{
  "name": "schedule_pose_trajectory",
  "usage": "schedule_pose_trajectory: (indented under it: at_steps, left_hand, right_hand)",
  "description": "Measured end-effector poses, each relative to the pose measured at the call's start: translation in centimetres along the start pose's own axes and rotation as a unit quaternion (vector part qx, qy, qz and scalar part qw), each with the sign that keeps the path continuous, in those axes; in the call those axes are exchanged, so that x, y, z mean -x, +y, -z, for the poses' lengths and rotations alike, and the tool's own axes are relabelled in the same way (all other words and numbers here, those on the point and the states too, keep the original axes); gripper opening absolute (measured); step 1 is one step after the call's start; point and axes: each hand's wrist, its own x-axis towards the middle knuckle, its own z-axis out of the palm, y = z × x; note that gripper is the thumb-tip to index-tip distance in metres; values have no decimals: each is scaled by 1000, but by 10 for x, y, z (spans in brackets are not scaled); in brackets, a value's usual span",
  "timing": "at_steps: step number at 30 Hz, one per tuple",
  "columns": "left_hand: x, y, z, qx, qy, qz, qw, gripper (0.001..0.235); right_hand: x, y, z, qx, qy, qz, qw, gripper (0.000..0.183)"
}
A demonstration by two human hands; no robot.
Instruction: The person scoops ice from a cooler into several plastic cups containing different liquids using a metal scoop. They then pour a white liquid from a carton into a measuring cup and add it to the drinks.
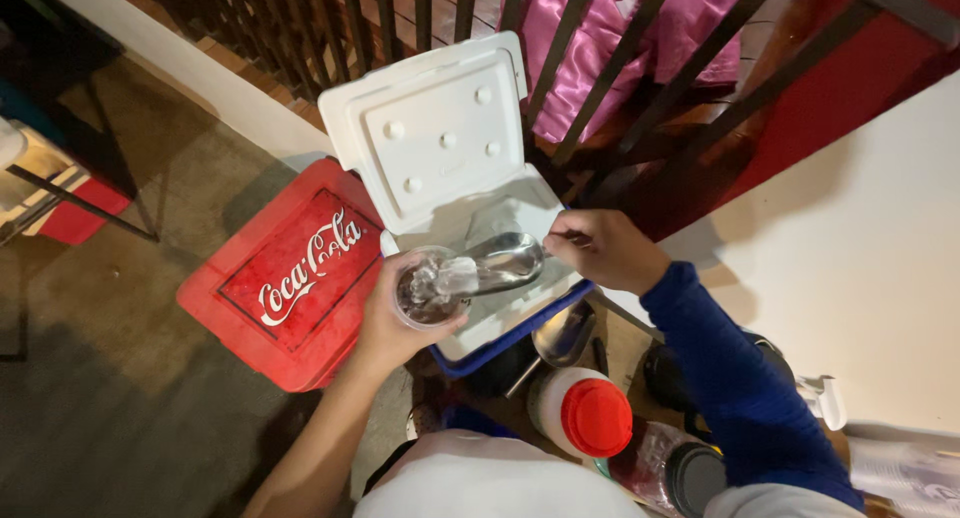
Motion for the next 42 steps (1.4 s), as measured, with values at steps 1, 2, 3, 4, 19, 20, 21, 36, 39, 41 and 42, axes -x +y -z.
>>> schedule_pose_trajectory:
  at_steps: [1,2,3,4,19,20,21,36,39,41,42]
  left_hand:
    - [3,1,-1,0,-2,-3,1000,87]
    - [5,2,-2,-1,-4,-7,1000,87]
    - [8,3,-2,-1,-6,-10,1000,86]
    - [9,4,-2,16,-5,1,1000,86]
    - [76,30,-1,-16,155,-4,988,78]
    - [88,35,1,-25,161,-6,987,78]
    - [104,43,1,-34,167,-8,985,77]
    - [366,144,-10,-44,415,45,907,74]
    - [421,162,-14,-103,491,58,863,77]
    - [459,179,-20,-114,522,46,844,79]
    - [479,188,-24,-119,534,40,836,80]
  right_hand:
    - [1,6,-4,-8,-1,-13,1000,16]
    - [2,11,-9,-28,-6,5,1000,16]
    - [3,15,-13,-47,-12,23,999,16]
    - [4,17,-15,-65,-18,42,997,15]
    - [18,84,-73,225,58,123,965,17]
    - [18,83,-85,227,48,122,965,22]
    - [20,75,-95,229,38,120,965,28]
    - [229,-217,-206,71,-262,451,850,111]
    - [272,-235,-231,46,-261,565,782,105]
    - [306,-249,-247,46,-270,589,760,98]
    - [325,-256,-255,52,-286,585,757,95]
